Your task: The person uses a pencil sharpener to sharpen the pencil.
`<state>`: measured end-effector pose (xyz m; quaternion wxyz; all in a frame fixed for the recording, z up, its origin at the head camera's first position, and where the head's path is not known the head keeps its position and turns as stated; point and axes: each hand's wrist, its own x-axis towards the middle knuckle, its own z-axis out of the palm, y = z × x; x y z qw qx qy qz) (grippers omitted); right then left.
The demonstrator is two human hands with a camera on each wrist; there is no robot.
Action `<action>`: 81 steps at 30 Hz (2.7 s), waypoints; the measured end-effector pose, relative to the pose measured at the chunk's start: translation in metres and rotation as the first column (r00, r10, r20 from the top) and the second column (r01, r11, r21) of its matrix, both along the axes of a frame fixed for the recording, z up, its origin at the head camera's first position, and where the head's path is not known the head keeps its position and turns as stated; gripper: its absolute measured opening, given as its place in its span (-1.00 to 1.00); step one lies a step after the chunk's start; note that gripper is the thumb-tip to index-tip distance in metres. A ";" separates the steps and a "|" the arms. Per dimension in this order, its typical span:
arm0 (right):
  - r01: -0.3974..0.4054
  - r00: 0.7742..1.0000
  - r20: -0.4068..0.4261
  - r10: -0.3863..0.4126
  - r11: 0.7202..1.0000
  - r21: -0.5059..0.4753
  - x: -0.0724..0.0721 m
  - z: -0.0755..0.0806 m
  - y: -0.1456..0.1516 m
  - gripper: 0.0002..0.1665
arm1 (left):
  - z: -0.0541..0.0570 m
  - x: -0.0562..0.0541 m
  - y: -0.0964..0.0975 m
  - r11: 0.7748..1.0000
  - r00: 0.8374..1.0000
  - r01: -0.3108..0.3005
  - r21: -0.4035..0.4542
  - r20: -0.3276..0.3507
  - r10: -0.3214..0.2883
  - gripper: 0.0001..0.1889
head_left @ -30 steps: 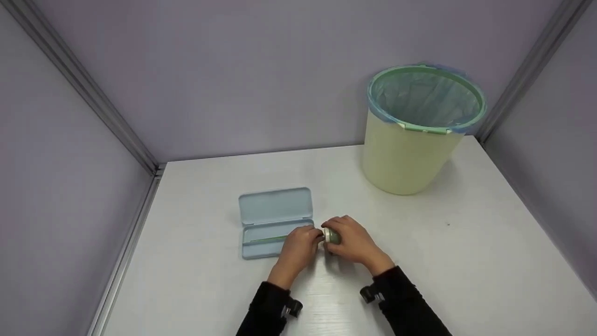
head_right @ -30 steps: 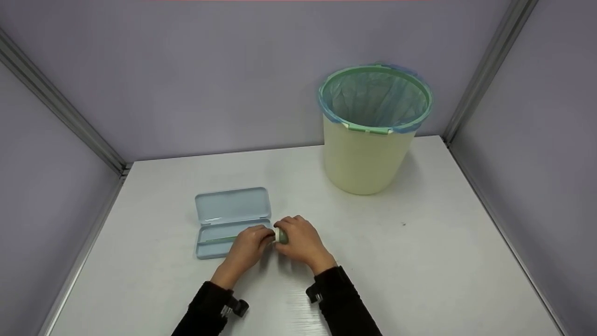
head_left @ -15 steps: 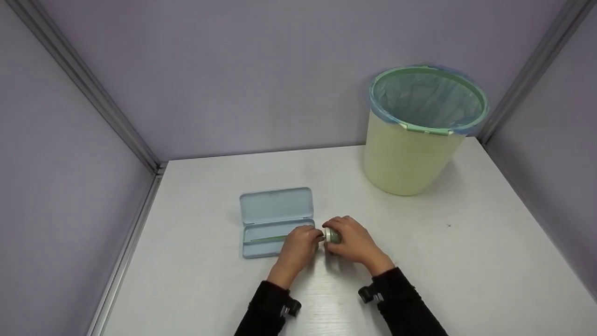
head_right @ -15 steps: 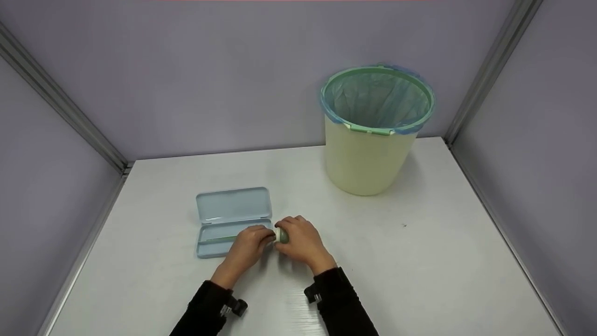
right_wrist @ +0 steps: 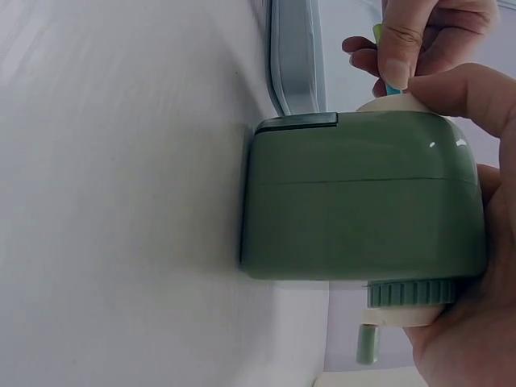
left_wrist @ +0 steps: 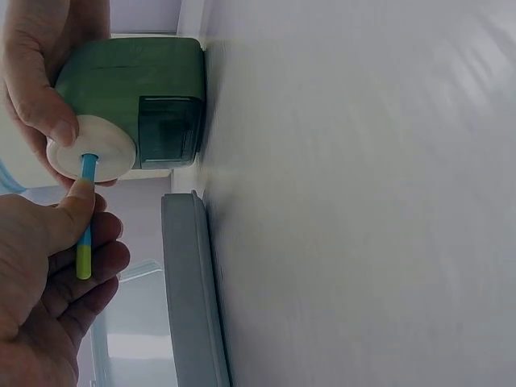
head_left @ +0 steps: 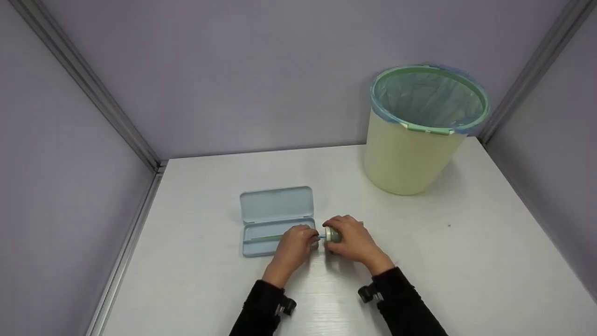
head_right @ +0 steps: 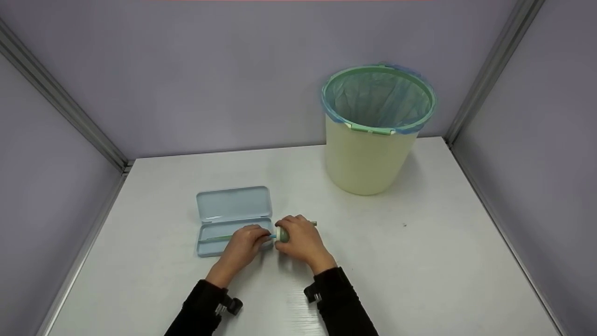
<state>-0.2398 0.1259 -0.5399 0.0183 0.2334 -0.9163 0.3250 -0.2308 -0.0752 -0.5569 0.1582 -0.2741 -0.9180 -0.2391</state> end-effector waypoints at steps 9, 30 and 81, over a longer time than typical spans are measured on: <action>0.014 1.000 -0.009 -0.014 1.000 0.012 -0.001 -0.001 0.001 -0.52 | -0.001 -0.001 -0.004 0.999 1.000 0.004 0.035 0.015 -0.005 -0.93; -0.010 1.000 0.003 0.010 1.000 0.020 -0.003 0.001 -0.002 -0.51 | 0.009 0.000 -0.094 0.963 0.957 -0.268 0.042 0.125 0.261 -0.92; -0.096 0.995 0.024 0.095 0.995 0.038 -0.005 0.005 0.002 -0.45 | 0.024 0.017 -0.009 0.990 0.993 -0.118 -0.073 -0.036 0.116 -0.69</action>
